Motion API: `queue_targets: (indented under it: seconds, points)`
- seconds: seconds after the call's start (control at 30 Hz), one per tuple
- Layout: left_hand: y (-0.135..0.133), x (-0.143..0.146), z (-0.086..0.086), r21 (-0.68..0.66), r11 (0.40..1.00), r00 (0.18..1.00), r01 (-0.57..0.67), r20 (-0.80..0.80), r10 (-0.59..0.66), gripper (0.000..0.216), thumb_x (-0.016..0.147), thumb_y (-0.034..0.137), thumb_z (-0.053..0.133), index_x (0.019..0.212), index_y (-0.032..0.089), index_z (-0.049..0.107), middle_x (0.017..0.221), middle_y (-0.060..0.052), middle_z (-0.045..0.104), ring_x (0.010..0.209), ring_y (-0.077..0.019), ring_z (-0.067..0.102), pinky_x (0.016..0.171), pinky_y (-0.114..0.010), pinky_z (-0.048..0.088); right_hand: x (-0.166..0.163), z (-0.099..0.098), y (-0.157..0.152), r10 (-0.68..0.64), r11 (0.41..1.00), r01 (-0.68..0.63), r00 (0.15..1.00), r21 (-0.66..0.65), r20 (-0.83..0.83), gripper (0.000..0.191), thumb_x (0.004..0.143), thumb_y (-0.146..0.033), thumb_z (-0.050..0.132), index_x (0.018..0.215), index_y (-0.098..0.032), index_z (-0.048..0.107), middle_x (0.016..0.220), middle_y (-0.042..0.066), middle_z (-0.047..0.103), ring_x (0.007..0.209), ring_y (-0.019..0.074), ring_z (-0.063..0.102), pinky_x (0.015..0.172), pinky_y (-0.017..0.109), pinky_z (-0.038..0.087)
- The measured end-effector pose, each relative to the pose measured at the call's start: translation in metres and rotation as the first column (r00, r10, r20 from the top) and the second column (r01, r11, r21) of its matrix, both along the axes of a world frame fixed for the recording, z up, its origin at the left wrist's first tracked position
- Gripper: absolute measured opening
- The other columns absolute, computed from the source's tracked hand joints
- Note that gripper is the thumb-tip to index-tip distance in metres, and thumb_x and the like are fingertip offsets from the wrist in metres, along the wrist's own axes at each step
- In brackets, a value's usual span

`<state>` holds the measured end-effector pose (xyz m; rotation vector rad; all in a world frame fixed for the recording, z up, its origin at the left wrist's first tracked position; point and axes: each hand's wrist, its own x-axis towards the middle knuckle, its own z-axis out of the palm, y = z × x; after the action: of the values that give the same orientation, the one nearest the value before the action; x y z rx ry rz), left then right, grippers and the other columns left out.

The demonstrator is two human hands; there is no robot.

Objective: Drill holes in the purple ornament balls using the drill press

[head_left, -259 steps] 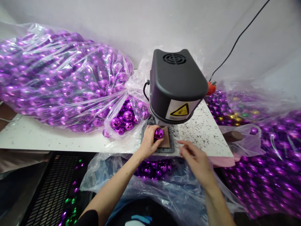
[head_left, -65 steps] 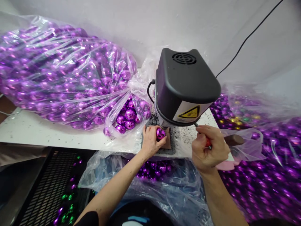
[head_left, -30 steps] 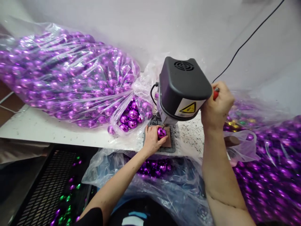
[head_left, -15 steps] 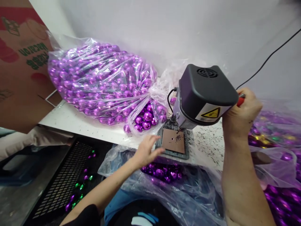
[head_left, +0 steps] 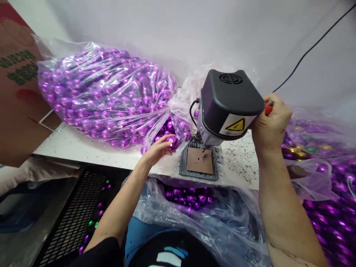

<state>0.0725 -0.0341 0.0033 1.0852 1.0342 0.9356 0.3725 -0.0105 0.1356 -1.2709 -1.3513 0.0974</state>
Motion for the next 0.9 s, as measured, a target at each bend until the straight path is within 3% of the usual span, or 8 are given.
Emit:
queue_targets:
  seconds: [0.1,0.2,0.3,0.43,0.63,0.77,0.9]
  points:
    - [-0.027,0.007,-0.013,-0.142,0.963,0.916,0.231,0.366,-0.165,0.053,0.083,0.043,0.075,0.130,0.022,0.060,0.113,-0.010,0.071,0.087,-0.0201,0.071,0.072,-0.031,0.053,0.001,-0.002,0.003,-0.004,1.000,0.004,1.000,0.002,-0.007,0.032,0.088,-0.043,0.053,0.068,-0.020,0.041,0.058,-0.008,0.032,0.057,0.0055,0.031,0.059,0.026,0.026]
    - [-0.038,0.025,-0.026,-0.210,0.937,0.885,0.279,0.436,-0.165,0.050,0.086,0.054,0.071,0.121,0.019,0.065,0.111,-0.012,0.073,0.084,-0.0211,0.070,0.070,-0.032,0.053,0.002,-0.003,0.003,-0.006,1.000,0.006,1.000,-0.005,0.001,0.033,0.088,-0.045,0.053,0.069,-0.021,0.041,0.058,-0.008,0.032,0.058,0.0055,0.031,0.060,0.026,0.027]
    - [-0.038,0.044,-0.032,-0.179,0.966,0.944,0.186,0.306,-0.125,0.051,0.080,0.051,0.078,0.118,0.019,0.066,0.105,-0.010,0.073,0.083,-0.0205,0.068,0.071,-0.033,0.053,0.002,-0.001,0.002,0.008,1.000,-0.008,1.000,-0.023,0.001,0.033,0.087,-0.045,0.052,0.069,-0.021,0.040,0.058,-0.008,0.031,0.057,0.0055,0.031,0.059,0.026,0.027]
    - [-0.033,0.064,-0.034,0.062,0.998,0.999,-0.001,0.038,-0.001,0.053,0.072,0.040,0.085,0.117,0.019,0.065,0.108,-0.005,0.071,0.101,-0.0212,0.066,0.092,-0.035,0.052,0.001,0.000,0.001,0.050,0.998,-0.051,0.998,-0.039,-0.030,0.033,0.087,-0.046,0.053,0.069,-0.022,0.040,0.058,-0.008,0.033,0.057,0.0057,0.032,0.058,0.026,0.027]
    - [-0.028,0.096,-0.052,0.396,0.918,0.945,-0.018,-0.293,0.145,0.044,0.082,0.039,0.077,0.118,0.019,0.061,0.113,-0.006,0.068,0.105,-0.0238,0.064,0.098,-0.040,0.050,0.000,0.003,0.000,0.044,0.999,-0.044,0.999,-0.016,-0.011,0.033,0.087,-0.045,0.055,0.067,-0.022,0.042,0.056,-0.007,0.033,0.056,0.0064,0.031,0.056,0.027,0.027]
    - [-0.023,0.109,-0.069,0.519,0.854,0.887,-0.034,-0.379,0.266,0.050,0.079,0.031,0.080,0.122,0.020,0.057,0.118,-0.008,0.067,0.111,-0.0267,0.063,0.101,-0.045,0.048,0.001,0.003,-0.002,0.054,0.998,-0.054,0.998,-0.039,-0.011,0.033,0.088,-0.044,0.055,0.066,-0.023,0.041,0.055,-0.006,0.033,0.054,0.0080,0.031,0.056,0.028,0.028]
    - [-0.021,0.113,-0.078,0.603,0.797,0.873,0.028,-0.404,0.274,0.053,0.079,0.028,0.082,0.124,0.021,0.056,0.123,-0.009,0.066,0.116,-0.0281,0.062,0.104,-0.047,0.048,0.001,0.001,-0.002,0.057,0.997,-0.058,0.998,-0.059,-0.034,0.034,0.089,-0.046,0.056,0.067,-0.023,0.042,0.057,-0.005,0.035,0.055,0.0093,0.034,0.057,0.029,0.029]
